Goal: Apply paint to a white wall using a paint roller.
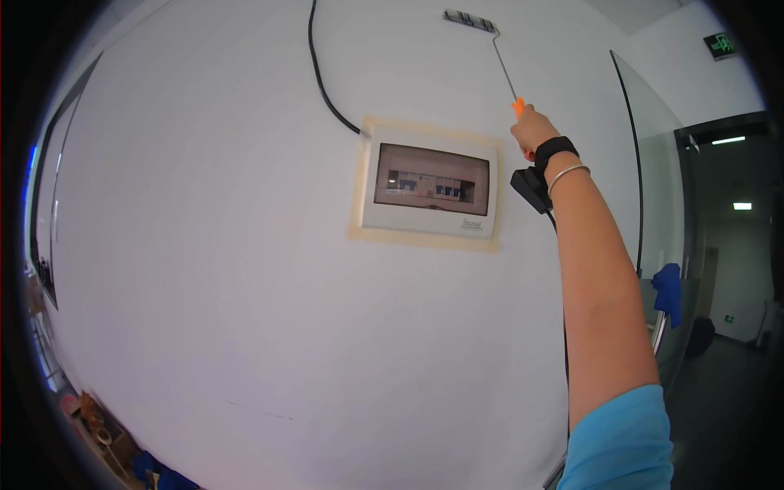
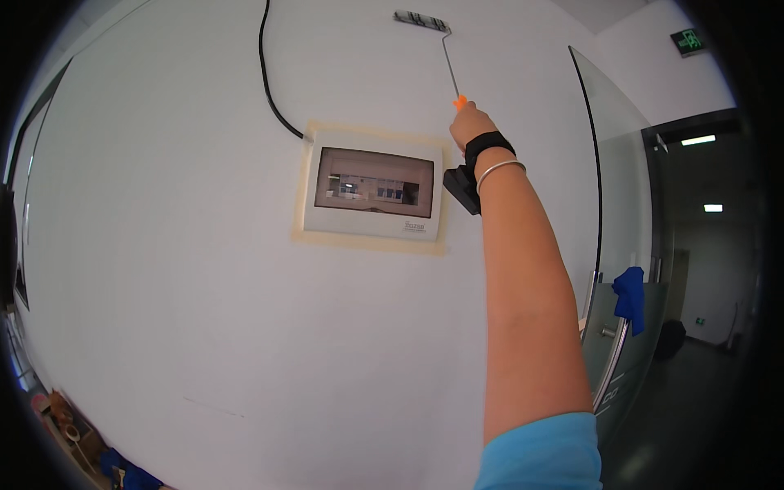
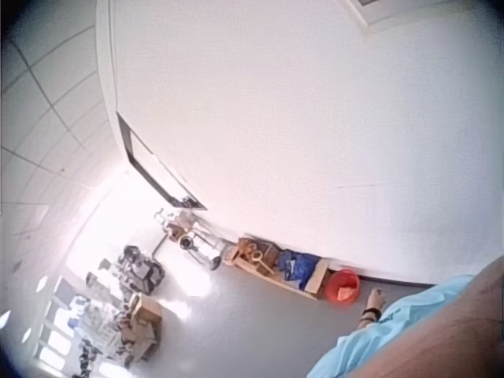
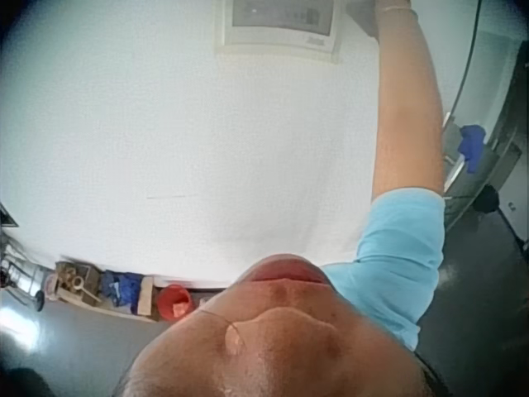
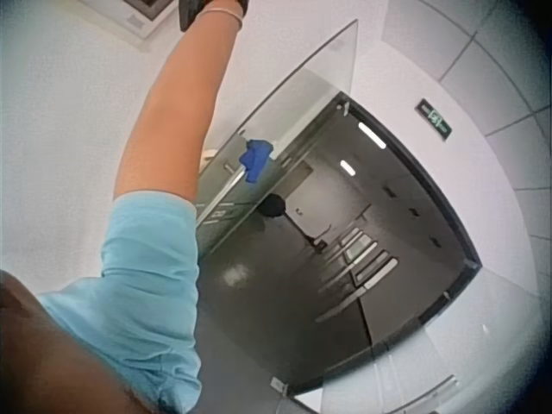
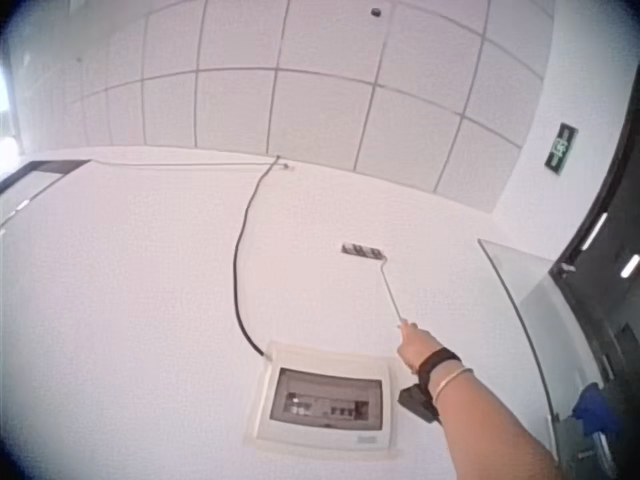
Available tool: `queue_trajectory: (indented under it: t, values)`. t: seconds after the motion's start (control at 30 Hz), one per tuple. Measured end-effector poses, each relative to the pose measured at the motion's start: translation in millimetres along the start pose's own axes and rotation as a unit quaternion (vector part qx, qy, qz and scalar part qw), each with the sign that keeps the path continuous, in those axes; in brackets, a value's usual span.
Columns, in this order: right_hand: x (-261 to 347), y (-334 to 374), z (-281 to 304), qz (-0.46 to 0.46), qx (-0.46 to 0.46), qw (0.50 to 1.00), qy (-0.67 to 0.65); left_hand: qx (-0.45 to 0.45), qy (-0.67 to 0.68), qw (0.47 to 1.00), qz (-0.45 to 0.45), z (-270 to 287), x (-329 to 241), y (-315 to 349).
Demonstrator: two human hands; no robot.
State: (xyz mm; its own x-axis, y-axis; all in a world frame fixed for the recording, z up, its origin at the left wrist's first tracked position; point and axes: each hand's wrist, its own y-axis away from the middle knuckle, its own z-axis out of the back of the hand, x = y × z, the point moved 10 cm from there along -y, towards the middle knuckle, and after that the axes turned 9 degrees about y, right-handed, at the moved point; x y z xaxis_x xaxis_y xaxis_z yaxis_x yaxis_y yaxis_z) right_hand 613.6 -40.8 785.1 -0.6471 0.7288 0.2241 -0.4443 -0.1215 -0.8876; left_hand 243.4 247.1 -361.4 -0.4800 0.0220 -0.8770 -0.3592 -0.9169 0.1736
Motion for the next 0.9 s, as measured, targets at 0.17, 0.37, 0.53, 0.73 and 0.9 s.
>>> queue_trajectory:
  t: [0.17,0.37,0.53,0.73,0.9]
  values:
    - [-43.5,16.6,-21.7,-0.017,0.016,0.999,-0.022,0.021,-0.060,0.997,-0.038,6.4,27.3,-12.9]
    - [-59.9,80.5,-26.0,-0.034,0.077,0.996,-0.028,0.078,0.018,0.996,0.042,46.1,-40.3,50.6]
    - [-68.2,137.0,-4.8,-0.050,0.092,0.994,0.033,0.118,0.015,0.989,0.090,76.3,-47.9,91.6]
    - [-71.9,202.0,-8.1,-0.068,0.150,0.986,0.016,0.126,0.052,0.991,-0.003,98.4,-54.7,143.8]
    - [-77.8,242.6,-11.2,-0.066,0.182,0.981,0.022,0.159,0.067,0.985,0.017,105.0,-39.2,187.7]
